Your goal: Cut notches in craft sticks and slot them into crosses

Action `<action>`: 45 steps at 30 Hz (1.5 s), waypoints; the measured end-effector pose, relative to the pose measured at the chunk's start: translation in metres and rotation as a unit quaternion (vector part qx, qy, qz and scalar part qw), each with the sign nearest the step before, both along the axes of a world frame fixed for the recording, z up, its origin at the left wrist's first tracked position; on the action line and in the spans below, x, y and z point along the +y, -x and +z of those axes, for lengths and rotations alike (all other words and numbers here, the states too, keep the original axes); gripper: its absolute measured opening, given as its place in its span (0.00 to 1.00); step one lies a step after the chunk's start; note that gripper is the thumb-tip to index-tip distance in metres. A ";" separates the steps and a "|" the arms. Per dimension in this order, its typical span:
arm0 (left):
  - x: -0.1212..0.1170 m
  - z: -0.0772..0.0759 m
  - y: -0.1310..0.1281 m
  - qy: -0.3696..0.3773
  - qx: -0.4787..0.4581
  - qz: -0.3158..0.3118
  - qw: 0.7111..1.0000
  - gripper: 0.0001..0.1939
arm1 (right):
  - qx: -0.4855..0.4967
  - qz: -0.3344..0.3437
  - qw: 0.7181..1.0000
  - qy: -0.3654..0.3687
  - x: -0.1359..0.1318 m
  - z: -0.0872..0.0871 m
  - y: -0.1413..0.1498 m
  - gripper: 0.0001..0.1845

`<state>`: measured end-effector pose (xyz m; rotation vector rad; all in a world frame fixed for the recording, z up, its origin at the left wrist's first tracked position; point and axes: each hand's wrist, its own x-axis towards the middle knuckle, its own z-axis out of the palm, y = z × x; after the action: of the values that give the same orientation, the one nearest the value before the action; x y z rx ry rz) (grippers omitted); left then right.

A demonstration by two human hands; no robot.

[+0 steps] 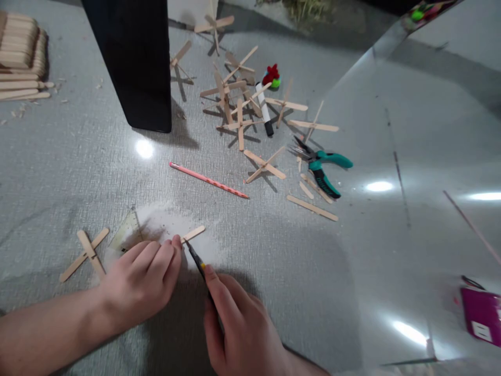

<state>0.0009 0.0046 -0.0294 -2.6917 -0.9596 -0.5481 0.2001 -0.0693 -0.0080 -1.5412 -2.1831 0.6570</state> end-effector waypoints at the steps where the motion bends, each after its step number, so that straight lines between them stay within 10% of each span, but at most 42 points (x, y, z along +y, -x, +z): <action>1: 0.000 0.000 0.000 0.002 -0.003 0.001 1.000 0.11 | 0.000 0.001 1.000 0.001 0.000 0.000 0.000 0.23; 45: 0.012 0.006 -0.001 0.042 -0.015 -0.026 0.999 0.07 | -0.005 0.015 0.999 -0.041 0.005 -0.004 -0.001 0.25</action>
<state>0.0022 0.0168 -0.0235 -2.7971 -0.9434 -0.5736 0.2007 -0.0642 -0.0118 -1.4755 -2.2151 0.5620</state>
